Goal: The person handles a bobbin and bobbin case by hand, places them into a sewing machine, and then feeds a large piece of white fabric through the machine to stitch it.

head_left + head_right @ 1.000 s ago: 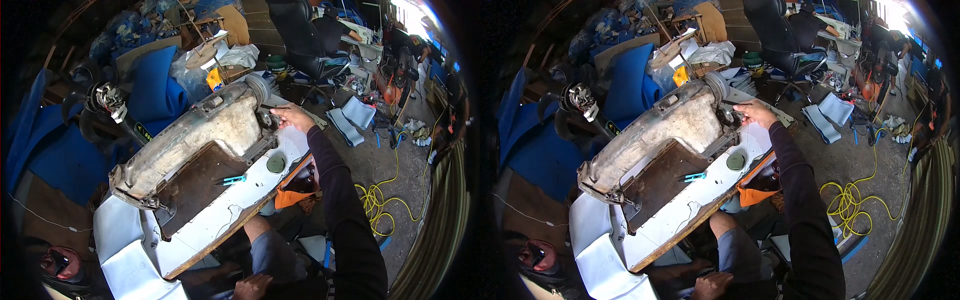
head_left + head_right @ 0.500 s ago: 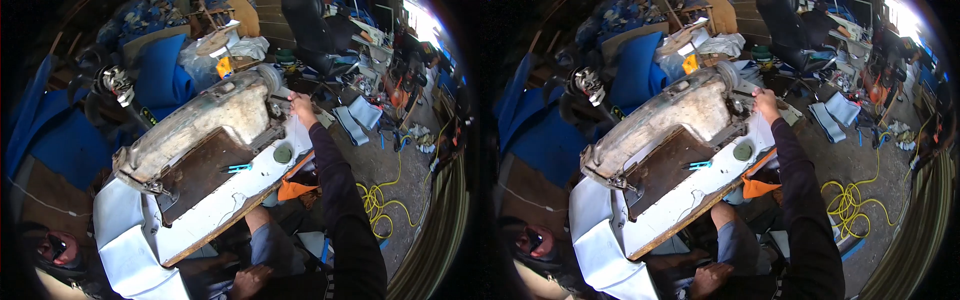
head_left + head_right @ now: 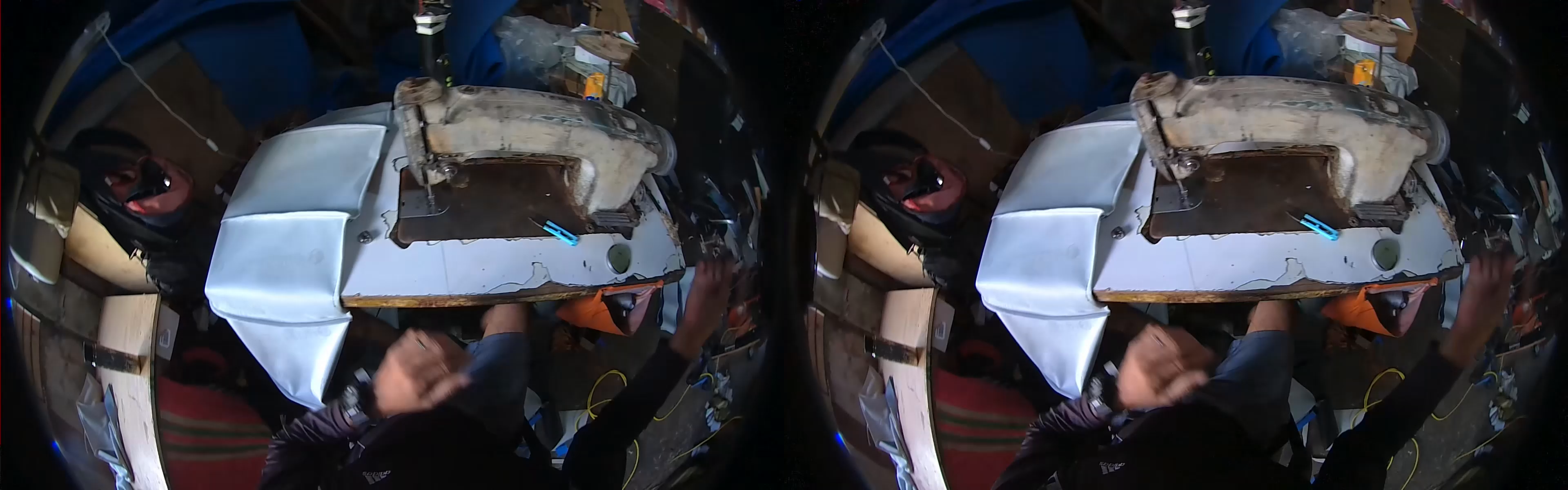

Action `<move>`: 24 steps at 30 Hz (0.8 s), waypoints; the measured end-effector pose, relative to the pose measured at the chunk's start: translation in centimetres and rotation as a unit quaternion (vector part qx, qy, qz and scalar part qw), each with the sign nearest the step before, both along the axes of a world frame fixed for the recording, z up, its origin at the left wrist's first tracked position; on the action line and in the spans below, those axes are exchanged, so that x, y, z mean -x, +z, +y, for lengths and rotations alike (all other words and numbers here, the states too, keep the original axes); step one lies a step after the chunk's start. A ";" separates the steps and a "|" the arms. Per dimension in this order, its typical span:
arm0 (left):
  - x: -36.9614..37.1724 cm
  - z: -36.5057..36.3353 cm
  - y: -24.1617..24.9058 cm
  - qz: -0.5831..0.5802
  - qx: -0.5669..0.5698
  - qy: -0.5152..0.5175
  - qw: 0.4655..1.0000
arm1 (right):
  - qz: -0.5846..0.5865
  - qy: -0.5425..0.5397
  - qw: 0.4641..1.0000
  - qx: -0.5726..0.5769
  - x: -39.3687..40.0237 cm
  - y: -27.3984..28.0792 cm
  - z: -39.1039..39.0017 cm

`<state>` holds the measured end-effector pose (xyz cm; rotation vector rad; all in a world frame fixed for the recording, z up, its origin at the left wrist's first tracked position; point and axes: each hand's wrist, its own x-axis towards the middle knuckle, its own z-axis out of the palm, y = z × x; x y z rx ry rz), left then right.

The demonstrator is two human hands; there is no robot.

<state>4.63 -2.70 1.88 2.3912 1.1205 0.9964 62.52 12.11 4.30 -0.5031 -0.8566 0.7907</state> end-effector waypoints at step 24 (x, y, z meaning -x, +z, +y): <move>2.3 2.8 -0.7 -0.551 0.253 -0.046 0.794 | -0.445 0.112 0.886 -0.073 41.0 1.1 -9.7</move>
